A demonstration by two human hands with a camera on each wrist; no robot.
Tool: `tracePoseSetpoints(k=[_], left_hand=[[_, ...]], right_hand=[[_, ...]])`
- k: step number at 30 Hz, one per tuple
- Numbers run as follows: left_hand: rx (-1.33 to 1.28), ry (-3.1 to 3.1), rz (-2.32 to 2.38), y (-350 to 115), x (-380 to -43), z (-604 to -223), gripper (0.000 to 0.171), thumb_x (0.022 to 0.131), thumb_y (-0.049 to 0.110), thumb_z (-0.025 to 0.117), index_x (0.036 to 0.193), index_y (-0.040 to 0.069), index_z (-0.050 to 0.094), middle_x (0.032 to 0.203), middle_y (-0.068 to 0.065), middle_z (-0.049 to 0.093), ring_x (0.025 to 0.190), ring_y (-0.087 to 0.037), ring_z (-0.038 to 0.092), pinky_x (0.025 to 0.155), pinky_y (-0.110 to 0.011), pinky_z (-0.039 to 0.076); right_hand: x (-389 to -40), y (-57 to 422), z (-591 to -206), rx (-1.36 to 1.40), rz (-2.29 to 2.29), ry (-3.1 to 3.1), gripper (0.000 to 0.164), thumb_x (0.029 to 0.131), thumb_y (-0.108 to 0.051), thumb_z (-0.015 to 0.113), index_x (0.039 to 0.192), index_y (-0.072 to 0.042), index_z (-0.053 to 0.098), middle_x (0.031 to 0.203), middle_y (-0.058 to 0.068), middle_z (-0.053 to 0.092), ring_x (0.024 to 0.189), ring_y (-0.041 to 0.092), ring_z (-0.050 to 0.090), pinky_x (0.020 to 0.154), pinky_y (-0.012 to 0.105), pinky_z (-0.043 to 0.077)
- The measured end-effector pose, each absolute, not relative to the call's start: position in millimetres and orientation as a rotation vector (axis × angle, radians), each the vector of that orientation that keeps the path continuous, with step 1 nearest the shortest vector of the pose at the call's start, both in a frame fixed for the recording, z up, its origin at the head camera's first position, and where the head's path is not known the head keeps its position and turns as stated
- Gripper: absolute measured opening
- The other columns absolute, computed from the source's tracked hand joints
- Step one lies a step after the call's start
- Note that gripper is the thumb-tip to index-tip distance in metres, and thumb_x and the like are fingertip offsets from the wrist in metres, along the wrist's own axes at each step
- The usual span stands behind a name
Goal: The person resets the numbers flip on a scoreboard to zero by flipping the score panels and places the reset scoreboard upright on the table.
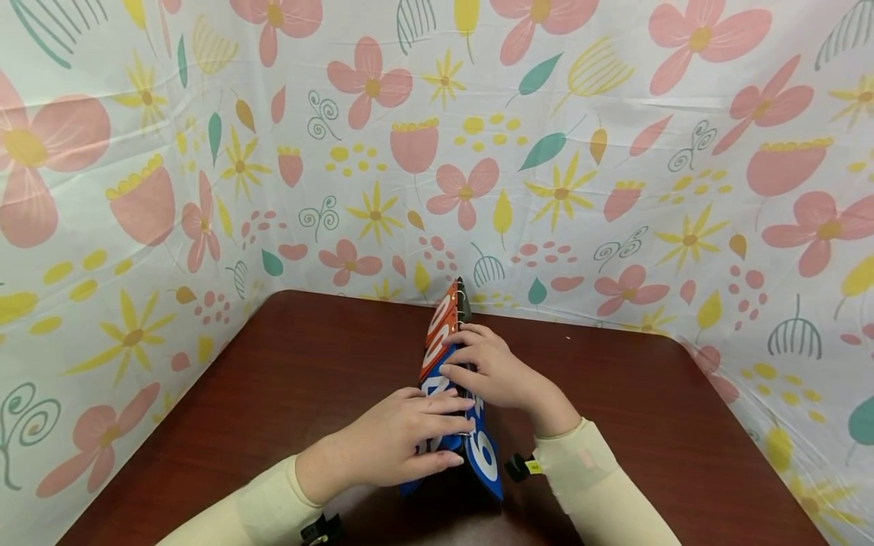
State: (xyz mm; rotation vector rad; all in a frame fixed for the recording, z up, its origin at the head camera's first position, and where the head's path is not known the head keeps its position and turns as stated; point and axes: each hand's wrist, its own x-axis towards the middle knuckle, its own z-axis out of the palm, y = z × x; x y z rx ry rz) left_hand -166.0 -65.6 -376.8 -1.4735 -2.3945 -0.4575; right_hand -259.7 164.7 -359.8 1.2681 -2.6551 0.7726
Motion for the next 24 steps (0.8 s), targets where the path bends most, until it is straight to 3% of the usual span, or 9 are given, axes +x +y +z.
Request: tracePoseSetpoints(k=[3,7,12,19,24], left_hand=[[-1.48,-2.412,-0.479,-66,-166,-377,0.045,0.106,0.05,0.05,0.14,0.025,0.065,0.155,0.006,0.054,0.147,-0.01,0.048,0.107,-0.046,0.051],[-1.484,-2.439,-0.51,-67,-166,-376,0.045,0.106,0.05,0.05,0.14,0.025,0.064,0.155,0.007,0.054,0.147,-0.014,0.048,0.109,-0.049,0.05],[-1.479,-2.46,-0.534,-67,-166,-376,0.044,0.106,0.05,0.05,0.141,0.026,0.064,0.156,0.008,0.053,0.147,-0.014,0.048,0.11,-0.049,0.049],[-1.473,-2.46,-0.514,-66,-166,-376,0.045,0.106,0.051,0.049,0.141,0.026,0.063,0.156,0.008,0.052,0.148,-0.014,0.047,0.11,-0.048,0.049],[-1.473,-2.459,-0.51,-67,-166,-376,0.045,0.106,0.051,0.049,0.141,0.026,0.064,0.155,0.006,0.054,0.147,-0.015,0.048,0.11,-0.048,0.049]], right_hand=[[-261,171,-358,1.285,0.904,-2.675,0.029,0.102,-0.033,0.063,0.12,-0.016,0.077,0.148,0.009,0.059,0.149,0.037,0.038,0.118,0.068,0.031],[-272,184,-358,1.222,1.171,-2.609,0.039,0.098,-0.027,0.071,0.133,-0.011,0.068,0.135,0.007,0.065,0.128,0.029,0.058,0.109,0.057,0.048],[-293,196,-372,1.106,1.424,-2.621,0.033,0.097,-0.025,0.071,0.124,-0.01,0.06,0.109,0.008,0.066,0.099,0.024,0.065,0.089,0.04,0.056],[-314,204,-399,1.135,1.35,-2.87,0.024,0.097,-0.032,0.071,0.109,-0.013,0.063,0.1,0.005,0.067,0.091,0.022,0.061,0.078,0.031,0.055],[-319,207,-406,1.195,1.365,-2.931,0.021,0.099,-0.032,0.07,0.099,-0.011,0.066,0.084,0.003,0.064,0.078,0.019,0.06,0.07,0.029,0.051]])
